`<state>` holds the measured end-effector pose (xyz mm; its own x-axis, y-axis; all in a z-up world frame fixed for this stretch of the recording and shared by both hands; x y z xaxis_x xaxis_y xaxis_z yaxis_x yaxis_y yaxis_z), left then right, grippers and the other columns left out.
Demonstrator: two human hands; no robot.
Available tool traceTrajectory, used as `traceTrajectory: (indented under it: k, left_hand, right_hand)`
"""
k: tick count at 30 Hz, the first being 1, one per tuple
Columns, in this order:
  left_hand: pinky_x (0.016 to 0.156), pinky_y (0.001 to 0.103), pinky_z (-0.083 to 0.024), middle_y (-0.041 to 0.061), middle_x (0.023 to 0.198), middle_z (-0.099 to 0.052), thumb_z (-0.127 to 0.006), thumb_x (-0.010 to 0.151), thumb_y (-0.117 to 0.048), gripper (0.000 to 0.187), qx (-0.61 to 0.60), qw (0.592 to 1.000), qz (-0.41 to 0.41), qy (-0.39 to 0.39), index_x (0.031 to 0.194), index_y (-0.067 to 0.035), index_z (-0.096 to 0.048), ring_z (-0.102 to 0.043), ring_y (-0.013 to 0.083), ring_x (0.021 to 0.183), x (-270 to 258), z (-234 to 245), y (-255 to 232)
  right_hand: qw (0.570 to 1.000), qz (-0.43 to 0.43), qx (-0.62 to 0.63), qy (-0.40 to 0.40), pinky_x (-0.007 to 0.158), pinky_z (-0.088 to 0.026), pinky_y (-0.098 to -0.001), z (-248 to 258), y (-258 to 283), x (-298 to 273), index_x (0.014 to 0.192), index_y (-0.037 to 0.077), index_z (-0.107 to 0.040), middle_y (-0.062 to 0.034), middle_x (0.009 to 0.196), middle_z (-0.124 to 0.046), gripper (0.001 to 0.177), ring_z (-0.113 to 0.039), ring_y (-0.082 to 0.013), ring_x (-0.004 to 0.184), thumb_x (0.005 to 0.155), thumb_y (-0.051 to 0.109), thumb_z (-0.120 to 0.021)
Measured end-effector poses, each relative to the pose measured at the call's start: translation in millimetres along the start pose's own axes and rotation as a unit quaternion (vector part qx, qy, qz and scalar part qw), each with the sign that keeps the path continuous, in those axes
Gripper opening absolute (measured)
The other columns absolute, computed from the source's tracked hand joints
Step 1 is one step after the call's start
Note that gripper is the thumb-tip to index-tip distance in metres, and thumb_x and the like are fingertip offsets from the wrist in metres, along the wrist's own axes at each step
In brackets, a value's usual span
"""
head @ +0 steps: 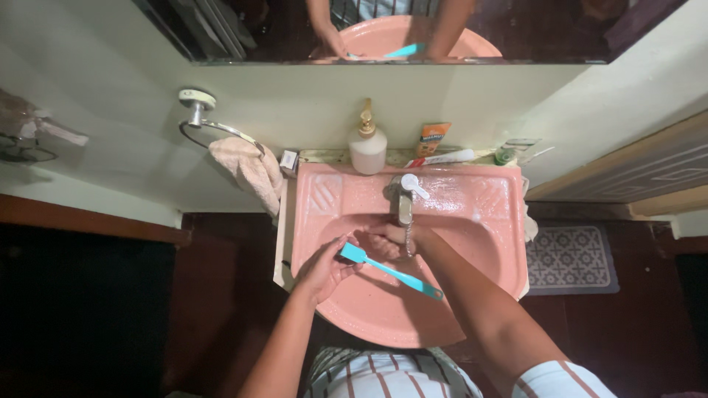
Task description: The person scrubs a pink bathroom sink with a blue brush, rinses the brush under running water, and then washes their hands. Finally, they dry their hands with a white cloth.
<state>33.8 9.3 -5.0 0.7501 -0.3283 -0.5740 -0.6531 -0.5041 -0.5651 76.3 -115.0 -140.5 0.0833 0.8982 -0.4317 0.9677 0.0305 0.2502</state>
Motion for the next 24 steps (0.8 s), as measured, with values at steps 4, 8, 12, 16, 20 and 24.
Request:
traceTrajectory:
  k: [4,8,12,16,20,24]
  left_hand:
    - [0.083,0.034,-0.058,0.008,0.1,-0.07,-0.054,0.103,-0.036,0.032,0.007,1.0,-0.003,-0.006,0.109,-0.006,-0.065,-0.069,0.0197,0.091,3.0,2.5,3.0]
    - [0.079,0.033,-0.057,0.009,0.098,-0.069,-0.056,0.103,-0.035,0.028,-0.017,0.999,-0.029,-0.014,0.106,-0.008,-0.064,-0.067,0.0205,0.089,7.6,10.0,9.8]
    - [0.078,0.036,-0.055,0.006,0.096,-0.066,-0.059,0.102,-0.036,0.026,-0.027,0.997,-0.017,-0.07,0.106,-0.011,-0.064,-0.065,0.0197,0.089,16.1,22.2,21.9]
    - [0.085,0.044,-0.056,0.009,0.094,-0.066,-0.059,0.101,-0.041,0.031,-0.054,0.994,-0.014,-0.097,0.103,-0.01,-0.06,-0.067,0.0236,0.093,21.9,24.4,26.7]
    - [0.09,0.048,-0.055,0.013,0.095,-0.068,-0.053,0.1,-0.046,0.036,-0.086,0.987,0.006,-0.138,0.109,-0.011,-0.058,-0.068,0.0297,0.097,20.9,17.8,28.1]
    - [0.088,0.052,-0.055,0.013,0.094,-0.066,-0.047,0.102,-0.048,0.039,-0.089,0.983,0.011,-0.162,0.109,-0.01,-0.055,-0.068,0.0324,0.096,17.8,9.6,25.6]
  right_hand:
    - [0.976,0.195,0.058,-0.085,0.067,-0.05,-0.0251,-2.4,16.7,-45.2,0.128,0.004,-0.062,-0.0054,0.098,-0.062,0.022,-0.06,-0.0133,0.083,0.11,0.012,-0.051]
    - [0.892,0.338,0.291,-0.072,0.111,-0.049,-0.0457,-38.2,10.9,-81.4,0.136,-0.011,-0.05,-0.0246,0.137,-0.058,0.042,-0.058,-0.0364,0.131,0.105,0.017,-0.043]
    - [0.819,0.412,0.395,0.05,0.115,-0.043,-0.0496,-72.4,16.1,-97.9,0.134,-0.008,-0.049,-0.03,0.143,-0.053,0.041,-0.051,-0.0423,0.135,0.103,0.019,-0.042]
    - [0.773,0.463,0.43,0.048,0.12,-0.039,-0.0506,-74.5,17.6,-106.6,0.139,-0.012,-0.046,-0.0301,0.147,-0.048,0.046,-0.045,-0.0422,0.14,0.102,0.014,-0.038]
    - [0.769,0.485,0.41,0.072,0.121,-0.036,-0.0503,-80.8,18.4,-114.1,0.145,-0.014,-0.04,-0.0305,0.151,-0.044,0.053,-0.041,-0.0434,0.143,0.1,0.013,-0.035]
    - [0.774,0.501,0.375,0.102,0.122,-0.035,-0.0493,-82.9,18.8,-118.7,0.147,-0.018,-0.035,-0.0338,0.152,-0.042,0.06,-0.039,-0.0442,0.144,0.096,0.013,-0.034]
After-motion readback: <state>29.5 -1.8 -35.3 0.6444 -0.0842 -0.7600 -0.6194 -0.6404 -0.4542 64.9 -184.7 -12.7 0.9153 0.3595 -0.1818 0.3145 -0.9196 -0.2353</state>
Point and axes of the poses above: each hand's wrist, its own x-axis towards the middle knuckle, its own z-axis out of the back of the hand, y = z × x, the point moved 9 cm from there along x, towards the middle knuckle
